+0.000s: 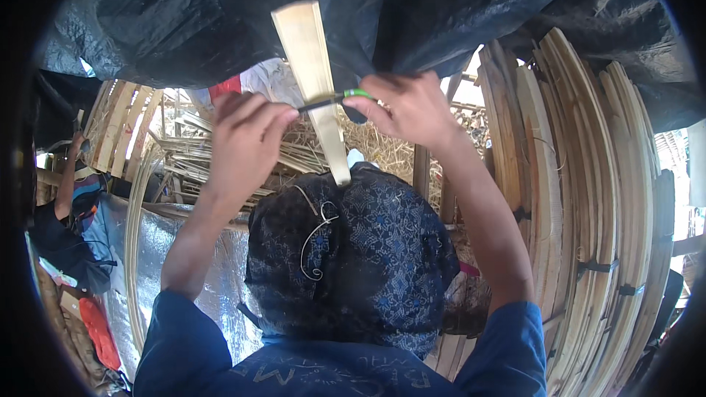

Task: Using a knife to carve and then tie a strip of bamboo or wood for manufacturing.

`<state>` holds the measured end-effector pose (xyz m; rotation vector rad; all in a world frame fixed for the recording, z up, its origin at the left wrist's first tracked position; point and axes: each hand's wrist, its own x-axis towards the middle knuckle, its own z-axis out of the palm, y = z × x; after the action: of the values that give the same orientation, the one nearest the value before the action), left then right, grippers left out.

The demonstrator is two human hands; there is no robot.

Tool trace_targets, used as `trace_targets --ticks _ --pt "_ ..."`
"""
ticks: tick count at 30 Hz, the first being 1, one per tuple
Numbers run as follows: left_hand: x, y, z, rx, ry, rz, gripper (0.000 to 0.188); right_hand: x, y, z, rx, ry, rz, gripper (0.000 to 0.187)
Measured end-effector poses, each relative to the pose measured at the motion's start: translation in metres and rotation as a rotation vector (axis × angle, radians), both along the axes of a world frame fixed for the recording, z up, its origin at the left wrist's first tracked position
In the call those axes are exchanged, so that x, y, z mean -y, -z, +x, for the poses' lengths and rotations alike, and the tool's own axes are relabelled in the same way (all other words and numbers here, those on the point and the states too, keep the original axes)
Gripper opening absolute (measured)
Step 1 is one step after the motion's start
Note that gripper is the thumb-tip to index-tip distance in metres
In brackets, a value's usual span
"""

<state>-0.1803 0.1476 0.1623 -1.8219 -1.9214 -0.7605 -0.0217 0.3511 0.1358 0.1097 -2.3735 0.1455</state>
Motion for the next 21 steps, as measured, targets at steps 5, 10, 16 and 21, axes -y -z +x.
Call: trace_targets --ticks 5,10,16,21 --pt "-0.007 0.020 -0.008 0.058 0.025 0.001 0.004 -0.003 0.022 -0.002 0.086 0.099 -0.071 0.029" --pt "0.007 0.004 0.008 0.176 -0.022 -0.110 0.002 0.006 0.018 0.012 0.129 0.120 -0.133 0.028" --pt "0.005 -0.008 0.006 0.083 0.044 0.051 0.005 0.012 -0.008 0.012 0.082 0.084 -0.132 0.033" --pt "-0.004 0.029 0.004 0.038 0.069 0.076 0.006 0.012 0.033 0.016 0.176 0.170 -0.159 0.026"
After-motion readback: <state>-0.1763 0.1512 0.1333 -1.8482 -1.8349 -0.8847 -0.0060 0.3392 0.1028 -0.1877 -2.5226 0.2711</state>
